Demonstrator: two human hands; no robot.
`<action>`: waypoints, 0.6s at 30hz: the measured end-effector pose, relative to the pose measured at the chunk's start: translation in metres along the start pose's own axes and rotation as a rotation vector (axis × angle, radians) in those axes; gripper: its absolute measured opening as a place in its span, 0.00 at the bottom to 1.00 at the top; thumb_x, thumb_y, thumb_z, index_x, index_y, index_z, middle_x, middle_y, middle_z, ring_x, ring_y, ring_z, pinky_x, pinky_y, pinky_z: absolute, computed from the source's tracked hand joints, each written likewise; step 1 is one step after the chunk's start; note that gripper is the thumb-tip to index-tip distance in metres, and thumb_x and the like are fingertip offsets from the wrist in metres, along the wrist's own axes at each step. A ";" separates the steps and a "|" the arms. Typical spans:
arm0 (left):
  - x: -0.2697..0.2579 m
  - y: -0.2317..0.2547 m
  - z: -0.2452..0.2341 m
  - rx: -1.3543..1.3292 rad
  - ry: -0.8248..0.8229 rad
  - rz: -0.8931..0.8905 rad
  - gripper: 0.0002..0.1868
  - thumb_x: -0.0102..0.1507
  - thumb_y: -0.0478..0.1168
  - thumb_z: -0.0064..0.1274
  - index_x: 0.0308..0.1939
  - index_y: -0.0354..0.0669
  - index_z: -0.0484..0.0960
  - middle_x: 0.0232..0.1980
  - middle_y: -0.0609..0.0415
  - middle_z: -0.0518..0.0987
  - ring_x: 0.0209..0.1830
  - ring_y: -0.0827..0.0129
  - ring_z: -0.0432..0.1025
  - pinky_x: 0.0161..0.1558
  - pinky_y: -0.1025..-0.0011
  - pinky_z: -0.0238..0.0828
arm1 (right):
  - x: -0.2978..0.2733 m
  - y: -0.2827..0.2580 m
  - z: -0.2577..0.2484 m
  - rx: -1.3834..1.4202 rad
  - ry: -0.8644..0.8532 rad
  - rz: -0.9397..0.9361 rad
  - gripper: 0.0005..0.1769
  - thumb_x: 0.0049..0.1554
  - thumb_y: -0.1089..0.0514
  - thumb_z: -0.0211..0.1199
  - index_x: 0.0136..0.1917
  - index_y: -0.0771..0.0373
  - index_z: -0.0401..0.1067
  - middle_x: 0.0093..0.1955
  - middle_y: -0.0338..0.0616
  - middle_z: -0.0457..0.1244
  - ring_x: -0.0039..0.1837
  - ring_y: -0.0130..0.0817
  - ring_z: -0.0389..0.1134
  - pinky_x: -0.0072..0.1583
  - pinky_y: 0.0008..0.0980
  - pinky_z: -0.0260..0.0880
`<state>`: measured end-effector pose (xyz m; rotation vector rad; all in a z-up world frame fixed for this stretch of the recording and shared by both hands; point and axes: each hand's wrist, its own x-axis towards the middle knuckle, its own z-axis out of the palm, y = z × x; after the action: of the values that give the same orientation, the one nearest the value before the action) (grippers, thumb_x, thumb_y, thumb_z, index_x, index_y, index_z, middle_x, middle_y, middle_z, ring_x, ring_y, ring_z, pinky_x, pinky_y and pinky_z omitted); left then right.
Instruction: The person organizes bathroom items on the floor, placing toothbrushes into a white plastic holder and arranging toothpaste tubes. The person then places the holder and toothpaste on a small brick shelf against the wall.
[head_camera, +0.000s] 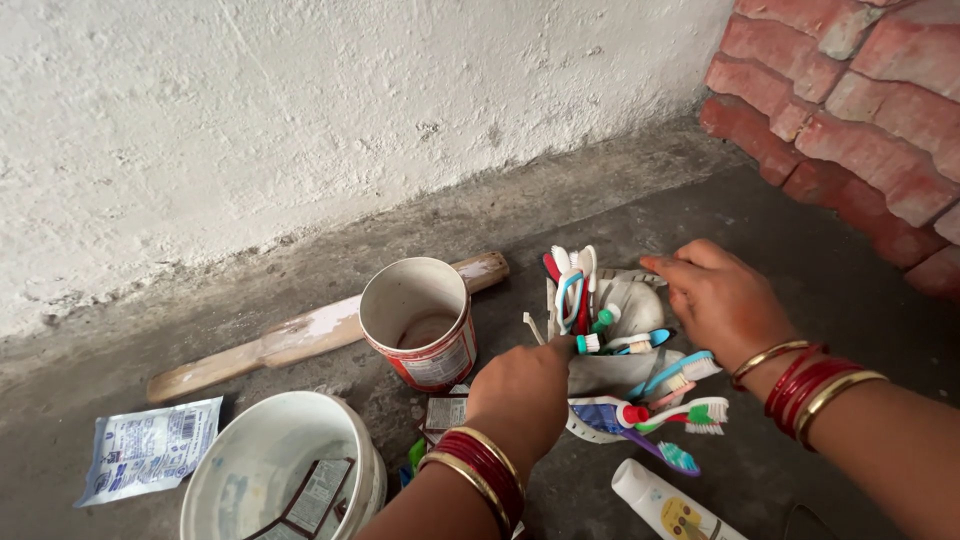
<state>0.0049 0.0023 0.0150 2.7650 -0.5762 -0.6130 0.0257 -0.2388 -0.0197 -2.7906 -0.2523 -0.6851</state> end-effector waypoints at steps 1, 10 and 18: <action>0.000 0.000 -0.001 0.002 -0.009 -0.003 0.29 0.66 0.31 0.47 0.71 0.55 0.67 0.49 0.44 0.82 0.48 0.53 0.80 0.47 0.58 0.80 | -0.001 0.000 0.000 -0.004 -0.004 -0.016 0.22 0.51 0.65 0.63 0.58 0.50 0.79 0.48 0.43 0.66 0.49 0.45 0.70 0.51 0.43 0.72; -0.002 -0.004 0.000 0.017 0.013 0.022 0.28 0.66 0.31 0.46 0.71 0.53 0.68 0.49 0.43 0.82 0.48 0.53 0.80 0.47 0.58 0.80 | -0.009 -0.002 -0.024 -0.104 -0.167 -0.033 0.27 0.53 0.61 0.63 0.66 0.51 0.73 0.51 0.42 0.66 0.48 0.43 0.70 0.49 0.42 0.72; 0.009 -0.007 0.022 0.021 0.157 0.032 0.18 0.68 0.34 0.43 0.62 0.47 0.75 0.49 0.41 0.83 0.49 0.50 0.79 0.49 0.56 0.79 | -0.050 0.015 -0.070 -0.186 -0.274 0.153 0.22 0.58 0.55 0.63 0.66 0.47 0.73 0.57 0.38 0.65 0.48 0.41 0.71 0.50 0.41 0.73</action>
<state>0.0045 0.0015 -0.0098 2.7852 -0.5939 -0.3807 -0.0447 -0.2789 0.0135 -3.0400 -0.0246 -0.3034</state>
